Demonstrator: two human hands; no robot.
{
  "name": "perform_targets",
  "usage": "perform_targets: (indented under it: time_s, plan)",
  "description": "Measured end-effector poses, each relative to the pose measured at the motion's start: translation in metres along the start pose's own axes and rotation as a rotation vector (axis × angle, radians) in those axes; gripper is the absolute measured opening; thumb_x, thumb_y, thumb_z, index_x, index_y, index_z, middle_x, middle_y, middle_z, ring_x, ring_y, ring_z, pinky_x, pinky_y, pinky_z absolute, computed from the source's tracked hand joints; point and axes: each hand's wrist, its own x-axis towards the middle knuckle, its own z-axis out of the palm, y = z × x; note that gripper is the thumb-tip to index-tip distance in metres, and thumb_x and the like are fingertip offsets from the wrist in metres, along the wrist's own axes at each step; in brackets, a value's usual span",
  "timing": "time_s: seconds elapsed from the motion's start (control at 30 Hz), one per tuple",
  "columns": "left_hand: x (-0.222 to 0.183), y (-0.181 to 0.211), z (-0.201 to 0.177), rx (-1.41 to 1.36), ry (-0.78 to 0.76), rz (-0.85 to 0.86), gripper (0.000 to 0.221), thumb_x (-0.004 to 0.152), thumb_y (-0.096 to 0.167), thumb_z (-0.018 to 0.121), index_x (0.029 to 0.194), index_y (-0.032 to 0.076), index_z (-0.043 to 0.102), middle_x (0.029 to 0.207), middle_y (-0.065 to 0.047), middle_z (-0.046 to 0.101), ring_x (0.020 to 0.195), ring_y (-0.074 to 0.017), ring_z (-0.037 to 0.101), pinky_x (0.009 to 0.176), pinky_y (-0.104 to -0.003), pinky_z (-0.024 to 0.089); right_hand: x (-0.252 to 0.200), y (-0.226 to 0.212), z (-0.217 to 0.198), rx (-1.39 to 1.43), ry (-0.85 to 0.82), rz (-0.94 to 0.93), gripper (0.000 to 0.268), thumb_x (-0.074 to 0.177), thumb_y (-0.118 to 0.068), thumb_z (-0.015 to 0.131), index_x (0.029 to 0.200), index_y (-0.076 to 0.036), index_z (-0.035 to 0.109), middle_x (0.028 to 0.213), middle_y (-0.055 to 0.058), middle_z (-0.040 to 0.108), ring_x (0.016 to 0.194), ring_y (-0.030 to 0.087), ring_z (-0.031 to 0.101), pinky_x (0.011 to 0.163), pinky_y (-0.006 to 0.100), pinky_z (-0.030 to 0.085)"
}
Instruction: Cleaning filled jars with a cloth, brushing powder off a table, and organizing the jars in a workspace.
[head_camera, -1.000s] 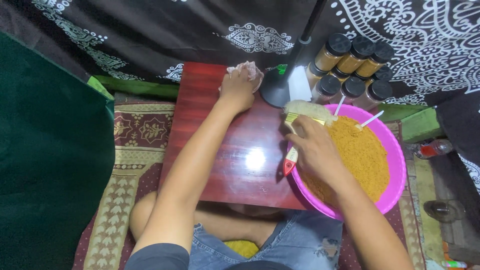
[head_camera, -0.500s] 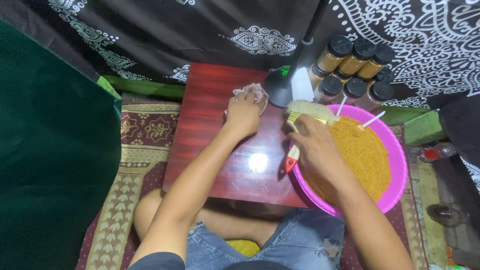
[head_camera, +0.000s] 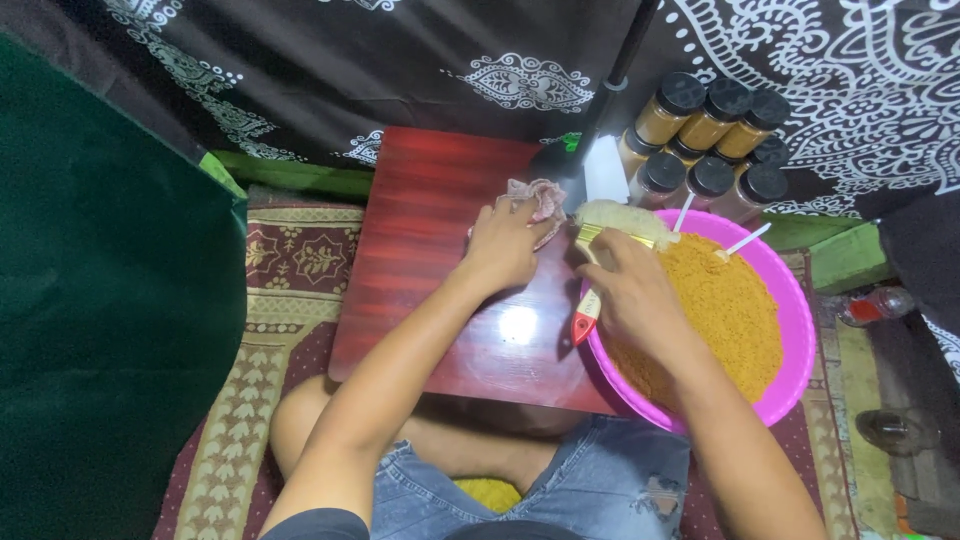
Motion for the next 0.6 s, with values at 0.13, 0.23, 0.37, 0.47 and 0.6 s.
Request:
perform_targets:
  time_s: [0.13, 0.23, 0.37, 0.47, 0.6]
  plan:
    - [-0.006, 0.003, -0.015, -0.023, -0.043, 0.033, 0.055, 0.08, 0.017, 0.06, 0.134, 0.025, 0.069, 0.142, -0.008, 0.058, 0.121, -0.0388, 0.054, 0.089, -0.048, 0.044, 0.001, -0.002, -0.004, 0.01, -0.022, 0.018, 0.015, 0.096, -0.009, 0.058, 0.097, -0.013, 0.072, 0.119, 0.014, 0.061, 0.117, 0.038, 0.063, 0.088, 0.046, 0.05]
    - [-0.01, 0.002, -0.013, -0.068, -0.009, 0.111, 0.053, 0.081, 0.021, 0.06, 0.132, 0.031, 0.07, 0.141, -0.003, 0.059, 0.125, -0.0386, 0.052, 0.086, -0.047, 0.042, 0.001, 0.0, -0.002, 0.018, 0.01, -0.007, 0.014, 0.096, -0.009, 0.058, 0.096, -0.011, 0.072, 0.117, 0.015, 0.06, 0.112, 0.039, 0.063, 0.085, 0.046, 0.05]
    - [-0.022, -0.001, -0.016, -0.154, -0.026, 0.157, 0.048, 0.089, 0.029, 0.06, 0.136, 0.03, 0.068, 0.146, -0.005, 0.058, 0.129, -0.0396, 0.049, 0.092, -0.048, 0.041, -0.002, 0.003, 0.003, 0.028, -0.002, -0.006, 0.013, 0.097, -0.009, 0.058, 0.097, -0.011, 0.071, 0.118, 0.015, 0.059, 0.112, 0.04, 0.063, 0.085, 0.047, 0.05]
    - [-0.033, -0.005, -0.006, -0.216, -0.047, 0.204, 0.042, 0.094, 0.033, 0.06, 0.135, 0.033, 0.068, 0.145, -0.004, 0.06, 0.132, -0.0392, 0.048, 0.096, -0.049, 0.039, -0.004, 0.008, 0.006, 0.028, -0.015, -0.005, 0.014, 0.097, -0.01, 0.058, 0.099, -0.011, 0.071, 0.119, 0.015, 0.059, 0.113, 0.04, 0.062, 0.085, 0.048, 0.049]
    - [-0.06, -0.009, 0.006, -0.259, -0.065, 0.292, 0.034, 0.096, 0.035, 0.06, 0.127, 0.036, 0.073, 0.142, 0.001, 0.063, 0.128, -0.0341, 0.048, 0.093, -0.047, 0.036, -0.004, 0.011, 0.008, 0.047, -0.002, -0.031, 0.013, 0.097, -0.011, 0.058, 0.1, -0.012, 0.071, 0.12, 0.015, 0.058, 0.114, 0.04, 0.062, 0.086, 0.047, 0.049]
